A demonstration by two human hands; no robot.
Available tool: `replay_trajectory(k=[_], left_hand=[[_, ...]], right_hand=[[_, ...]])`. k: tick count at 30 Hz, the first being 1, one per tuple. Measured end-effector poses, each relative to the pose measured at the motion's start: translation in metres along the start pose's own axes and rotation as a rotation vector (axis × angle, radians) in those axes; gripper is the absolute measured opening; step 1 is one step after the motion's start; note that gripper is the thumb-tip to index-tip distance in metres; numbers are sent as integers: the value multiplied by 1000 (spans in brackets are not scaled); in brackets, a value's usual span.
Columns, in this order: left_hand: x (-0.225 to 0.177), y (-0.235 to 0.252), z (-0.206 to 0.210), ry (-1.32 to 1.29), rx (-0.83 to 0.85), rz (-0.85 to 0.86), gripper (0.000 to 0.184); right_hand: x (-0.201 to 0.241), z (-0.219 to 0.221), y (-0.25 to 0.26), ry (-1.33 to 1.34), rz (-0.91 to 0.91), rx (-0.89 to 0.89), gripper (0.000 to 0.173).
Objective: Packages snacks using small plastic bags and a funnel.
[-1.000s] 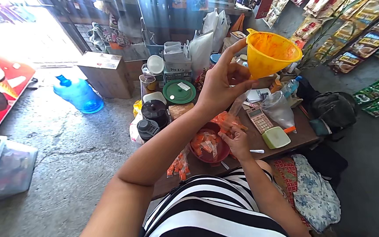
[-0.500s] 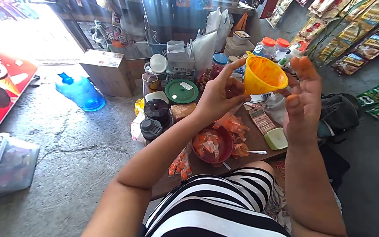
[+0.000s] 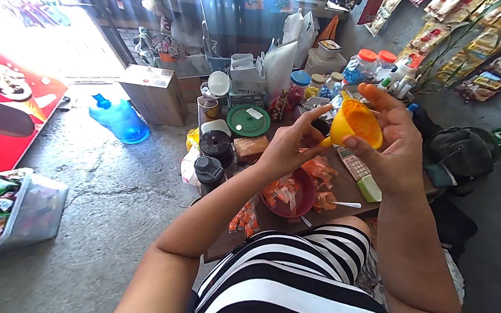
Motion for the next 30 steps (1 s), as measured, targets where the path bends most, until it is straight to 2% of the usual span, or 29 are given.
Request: replay_trajectory(k=[3,6,11,15,19,23,26,30], left_hand=[[3,-15,0,19,-6,-21,66],[-10,-33,-7,78,-43,-46,60],[-36,-65,-19,194,-56,-66,39],[-31,-90,-22,165,-40,-175,33],[16,-126,-15,108,-41,-443,28],[68,-151,-5,103,-27,-713,24],[117,-157,1,140,-1,-824,26],[167,-166,4,182,-18,-934,38]], right_hand=[[-2,-9,-7,121,-55,-48,78],[-20,-13,-22,133,-14,-76,78],[-110,26,-53,-19,297,-27,88],[-185,96,-78,-191,548,213,83],[-232,164,-100,-359,754,548,82],[-251,193,-111,-425,794,693,89],[-249,181,-110,-393,753,613,84],[-227,145,-121,-343,570,365,64]])
Point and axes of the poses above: each hand's wrist, its own y-axis towards the middle knuckle, its own z-axis out of the palm, x = y × z, the point moved 9 cm from there along y, towards the middle knuckle, and after that the axes turned 15 degrees about x, right-handed, at the moved point
